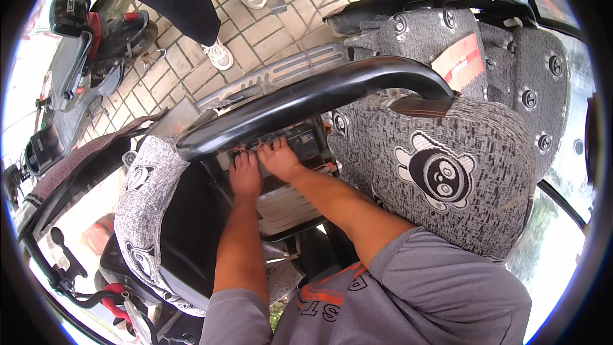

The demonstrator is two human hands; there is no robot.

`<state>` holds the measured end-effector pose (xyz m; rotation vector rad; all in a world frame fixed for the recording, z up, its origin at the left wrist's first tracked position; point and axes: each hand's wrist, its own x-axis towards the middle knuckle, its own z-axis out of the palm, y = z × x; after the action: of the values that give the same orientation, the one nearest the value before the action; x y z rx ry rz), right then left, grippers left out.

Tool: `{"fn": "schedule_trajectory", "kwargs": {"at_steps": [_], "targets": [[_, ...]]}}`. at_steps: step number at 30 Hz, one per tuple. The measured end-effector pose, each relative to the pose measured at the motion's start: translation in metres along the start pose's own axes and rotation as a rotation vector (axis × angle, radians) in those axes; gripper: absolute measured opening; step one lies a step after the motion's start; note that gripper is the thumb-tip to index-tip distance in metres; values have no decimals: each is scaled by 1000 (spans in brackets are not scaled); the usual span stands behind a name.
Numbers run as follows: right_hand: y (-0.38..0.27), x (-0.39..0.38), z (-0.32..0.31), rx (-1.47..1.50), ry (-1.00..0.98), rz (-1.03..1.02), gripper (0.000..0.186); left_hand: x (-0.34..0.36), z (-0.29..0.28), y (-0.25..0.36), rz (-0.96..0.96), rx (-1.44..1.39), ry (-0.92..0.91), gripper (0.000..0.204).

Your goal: The person opens the seat compartment of a scooter and uses a screwdriver to adjust and tighten connections on the battery terminals. The person repeatedly manipulates wires and terminal nuts, then closes the seat cover.

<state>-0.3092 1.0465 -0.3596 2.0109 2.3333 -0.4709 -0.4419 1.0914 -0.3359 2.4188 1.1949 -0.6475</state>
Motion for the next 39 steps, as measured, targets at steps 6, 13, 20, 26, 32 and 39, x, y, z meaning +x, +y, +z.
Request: {"fn": "schedule_trajectory", "kwargs": {"at_steps": [6, 13, 20, 26, 32, 39], "targets": [[-1, 5, 18, -50, -46, 16, 33, 8, 16, -2, -22, 5, 10, 82], [-4, 2, 21, 45, -95, 32, 38, 7, 32, 0, -76, 72, 15, 66], [-26, -13, -4, 122, -170, 130, 35, -19, 20, 24, -266, -196, -66, 53], [-22, -26, -54, 308, -281, 360, 28, -41, -2, 40, -474, -486, -147, 37], [-31, -59, -172, 444, -51, 557, 21, -76, -47, 65, -466, -929, -66, 34], [-64, -136, -330, 878, 440, 290, 26, -134, -70, 97, -228, -1238, -91, 36]]}}
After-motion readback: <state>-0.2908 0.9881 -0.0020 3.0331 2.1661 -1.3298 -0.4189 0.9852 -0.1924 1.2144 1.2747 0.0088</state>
